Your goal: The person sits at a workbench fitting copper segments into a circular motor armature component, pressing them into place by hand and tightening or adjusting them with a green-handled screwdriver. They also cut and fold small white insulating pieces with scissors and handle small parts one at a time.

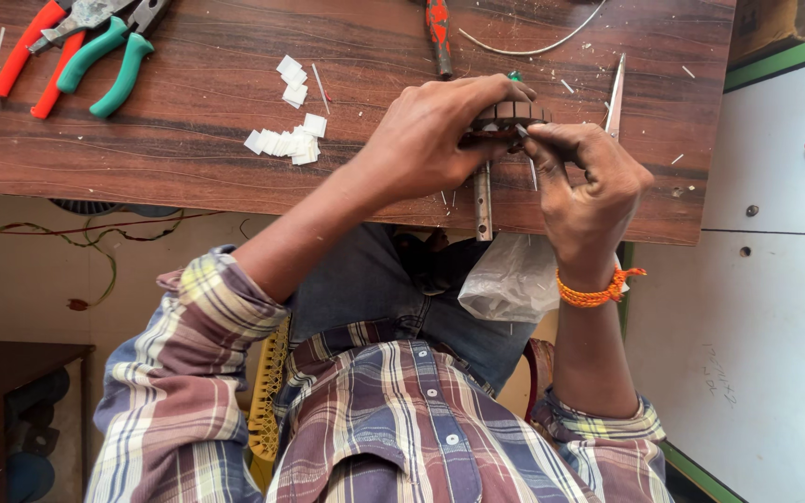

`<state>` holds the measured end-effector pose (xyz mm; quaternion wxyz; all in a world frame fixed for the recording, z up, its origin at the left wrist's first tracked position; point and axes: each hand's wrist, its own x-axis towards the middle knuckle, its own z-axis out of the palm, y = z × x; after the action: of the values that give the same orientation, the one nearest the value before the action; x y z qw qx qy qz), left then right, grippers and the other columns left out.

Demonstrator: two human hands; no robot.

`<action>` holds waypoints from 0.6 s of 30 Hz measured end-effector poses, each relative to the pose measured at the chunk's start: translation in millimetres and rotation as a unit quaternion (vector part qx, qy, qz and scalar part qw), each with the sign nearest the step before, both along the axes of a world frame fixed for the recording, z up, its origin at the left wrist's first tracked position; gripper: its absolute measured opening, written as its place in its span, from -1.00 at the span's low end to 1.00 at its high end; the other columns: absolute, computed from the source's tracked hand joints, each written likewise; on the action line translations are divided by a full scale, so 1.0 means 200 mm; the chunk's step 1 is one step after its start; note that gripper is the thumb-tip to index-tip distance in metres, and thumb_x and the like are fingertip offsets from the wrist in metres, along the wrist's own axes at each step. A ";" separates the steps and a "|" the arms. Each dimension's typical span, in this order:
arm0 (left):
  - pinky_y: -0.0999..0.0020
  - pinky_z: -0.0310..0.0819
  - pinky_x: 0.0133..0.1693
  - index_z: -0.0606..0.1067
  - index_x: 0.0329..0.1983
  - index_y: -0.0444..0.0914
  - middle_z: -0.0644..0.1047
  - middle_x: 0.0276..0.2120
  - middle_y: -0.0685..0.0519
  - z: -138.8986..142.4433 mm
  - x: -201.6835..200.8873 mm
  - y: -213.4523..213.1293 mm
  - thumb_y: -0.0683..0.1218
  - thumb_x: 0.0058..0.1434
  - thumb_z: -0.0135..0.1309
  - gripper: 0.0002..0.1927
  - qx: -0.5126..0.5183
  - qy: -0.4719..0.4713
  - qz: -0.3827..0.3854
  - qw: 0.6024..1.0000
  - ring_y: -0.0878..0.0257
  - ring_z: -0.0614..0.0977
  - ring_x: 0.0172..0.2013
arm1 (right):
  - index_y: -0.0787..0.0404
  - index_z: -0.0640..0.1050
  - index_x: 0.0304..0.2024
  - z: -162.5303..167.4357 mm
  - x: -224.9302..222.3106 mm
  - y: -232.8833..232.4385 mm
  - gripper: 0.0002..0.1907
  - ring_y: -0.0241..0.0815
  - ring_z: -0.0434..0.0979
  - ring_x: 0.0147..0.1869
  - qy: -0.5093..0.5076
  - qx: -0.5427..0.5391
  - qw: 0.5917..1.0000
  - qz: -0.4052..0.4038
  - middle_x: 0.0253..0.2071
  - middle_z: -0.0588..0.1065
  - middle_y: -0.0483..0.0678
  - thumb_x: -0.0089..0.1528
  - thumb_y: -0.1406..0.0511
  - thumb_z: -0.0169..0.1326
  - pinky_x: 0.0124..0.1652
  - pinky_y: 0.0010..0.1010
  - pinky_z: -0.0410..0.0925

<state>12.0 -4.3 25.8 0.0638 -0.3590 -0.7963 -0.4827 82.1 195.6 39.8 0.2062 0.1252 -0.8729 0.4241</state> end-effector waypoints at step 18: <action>-0.08 0.48 -0.10 0.60 -0.05 -0.16 0.65 -0.23 -0.18 0.18 -0.02 0.12 -0.05 0.16 0.11 -0.71 -0.238 -0.235 0.036 0.942 -0.17 0.65 -0.14 | 0.39 0.63 -0.18 0.00 -0.04 0.13 -0.86 -0.30 0.67 -0.14 -0.094 -0.093 0.987 0.090 -0.23 0.61 0.00 0.35 0.65 0.17 -0.13 -0.57 0.50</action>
<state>7.9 18.8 61.2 -0.1950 -0.2117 -0.8926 -0.3471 73.3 222.2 40.8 0.0955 0.1432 -0.8302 0.5303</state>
